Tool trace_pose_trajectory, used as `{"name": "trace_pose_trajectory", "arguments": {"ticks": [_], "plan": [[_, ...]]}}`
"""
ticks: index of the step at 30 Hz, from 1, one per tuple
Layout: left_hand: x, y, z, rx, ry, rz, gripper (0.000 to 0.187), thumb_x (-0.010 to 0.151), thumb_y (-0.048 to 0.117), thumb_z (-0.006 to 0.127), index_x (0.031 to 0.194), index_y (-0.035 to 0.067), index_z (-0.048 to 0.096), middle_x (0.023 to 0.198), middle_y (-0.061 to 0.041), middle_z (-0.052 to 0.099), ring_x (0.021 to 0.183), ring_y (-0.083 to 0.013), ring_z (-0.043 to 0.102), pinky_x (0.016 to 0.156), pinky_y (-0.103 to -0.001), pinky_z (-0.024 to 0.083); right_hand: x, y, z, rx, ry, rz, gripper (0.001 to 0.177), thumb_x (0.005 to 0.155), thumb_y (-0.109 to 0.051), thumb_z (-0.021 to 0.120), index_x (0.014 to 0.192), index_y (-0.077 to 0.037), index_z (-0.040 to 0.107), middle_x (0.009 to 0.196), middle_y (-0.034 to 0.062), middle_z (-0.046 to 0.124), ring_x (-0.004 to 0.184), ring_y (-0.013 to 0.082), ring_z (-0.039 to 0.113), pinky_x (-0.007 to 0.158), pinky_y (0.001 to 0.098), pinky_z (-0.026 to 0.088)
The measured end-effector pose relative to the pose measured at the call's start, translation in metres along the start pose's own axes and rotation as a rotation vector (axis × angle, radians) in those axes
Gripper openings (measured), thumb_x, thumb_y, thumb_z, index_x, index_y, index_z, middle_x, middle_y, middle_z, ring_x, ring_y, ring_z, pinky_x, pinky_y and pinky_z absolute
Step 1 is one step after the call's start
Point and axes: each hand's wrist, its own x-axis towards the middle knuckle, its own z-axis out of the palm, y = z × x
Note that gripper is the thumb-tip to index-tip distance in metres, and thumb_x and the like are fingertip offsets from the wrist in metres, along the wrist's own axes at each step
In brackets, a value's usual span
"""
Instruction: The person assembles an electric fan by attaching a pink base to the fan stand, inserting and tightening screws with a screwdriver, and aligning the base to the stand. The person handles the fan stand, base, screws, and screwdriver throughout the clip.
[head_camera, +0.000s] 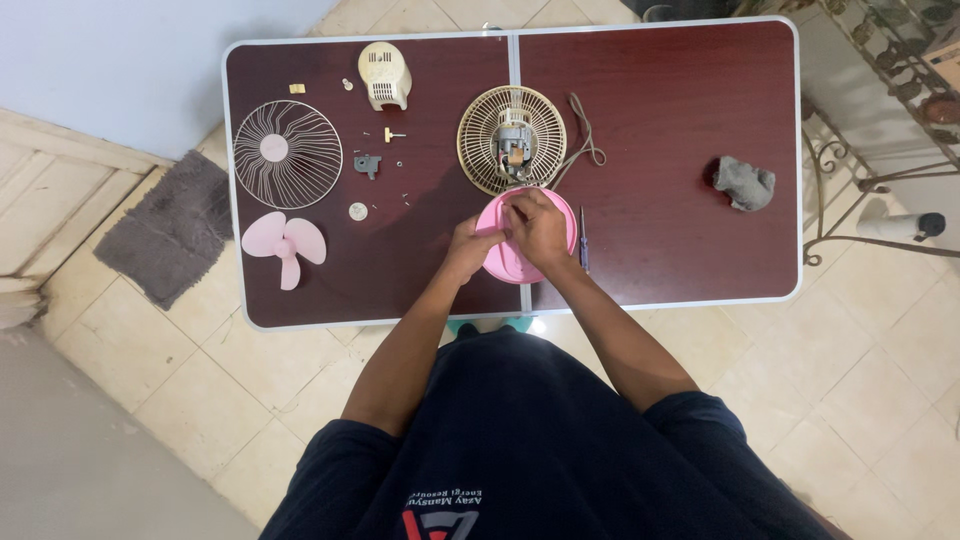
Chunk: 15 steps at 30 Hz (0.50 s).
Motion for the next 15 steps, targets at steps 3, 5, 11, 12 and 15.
{"name": "trace_pose_trajectory", "arguments": {"ticks": [3,5,11,12,15], "plan": [[0.002,-0.002,-0.001,0.005,0.001,-0.016,0.036,0.086,0.006,0.075,0.121,0.003,0.071,0.105,-0.007,0.077,0.093,-0.0141,0.072,0.082,-0.03,0.057,0.0,0.001,0.0,0.009,-0.015,-0.008,0.012,0.09,-0.008,0.076,0.101,-0.003,0.077,0.095,0.0115,0.071,0.08,0.0265,0.071,0.072,0.0356,0.056],[0.003,-0.004,-0.002,-0.015,0.0,-0.009,0.035,0.086,0.006,0.076,0.121,0.003,0.071,0.106,-0.007,0.077,0.093,-0.0137,0.072,0.083,-0.03,0.057,0.001,0.003,-0.003,0.037,-0.035,-0.047,0.015,0.09,-0.005,0.073,0.105,-0.002,0.076,0.098,0.0123,0.071,0.081,0.0263,0.071,0.073,0.035,0.057],[0.006,-0.011,-0.009,-0.034,-0.052,-0.002,0.035,0.087,0.007,0.076,0.12,0.0,0.07,0.105,-0.008,0.076,0.093,-0.0146,0.072,0.083,-0.03,0.058,0.004,0.002,-0.006,0.056,-0.052,-0.056,0.016,0.09,-0.002,0.071,0.105,-0.001,0.075,0.101,0.0128,0.071,0.084,0.0266,0.071,0.074,0.0352,0.057],[0.005,-0.012,-0.011,-0.047,-0.072,-0.004,0.035,0.086,0.006,0.076,0.12,0.0,0.07,0.105,-0.009,0.077,0.093,-0.0152,0.072,0.083,-0.031,0.058,0.003,0.001,-0.006,0.059,-0.052,-0.057,0.015,0.09,-0.002,0.071,0.105,-0.001,0.075,0.101,0.0129,0.071,0.084,0.0266,0.072,0.075,0.0351,0.057],[0.004,-0.015,-0.014,-0.077,-0.099,0.008,0.035,0.088,0.007,0.076,0.121,-0.001,0.07,0.107,-0.008,0.075,0.096,-0.0141,0.07,0.086,-0.03,0.055,0.004,0.0,-0.006,0.072,-0.043,0.0,0.012,0.091,-0.005,0.074,0.102,-0.001,0.075,0.099,0.0131,0.071,0.082,0.0267,0.072,0.073,0.0357,0.057]]}}
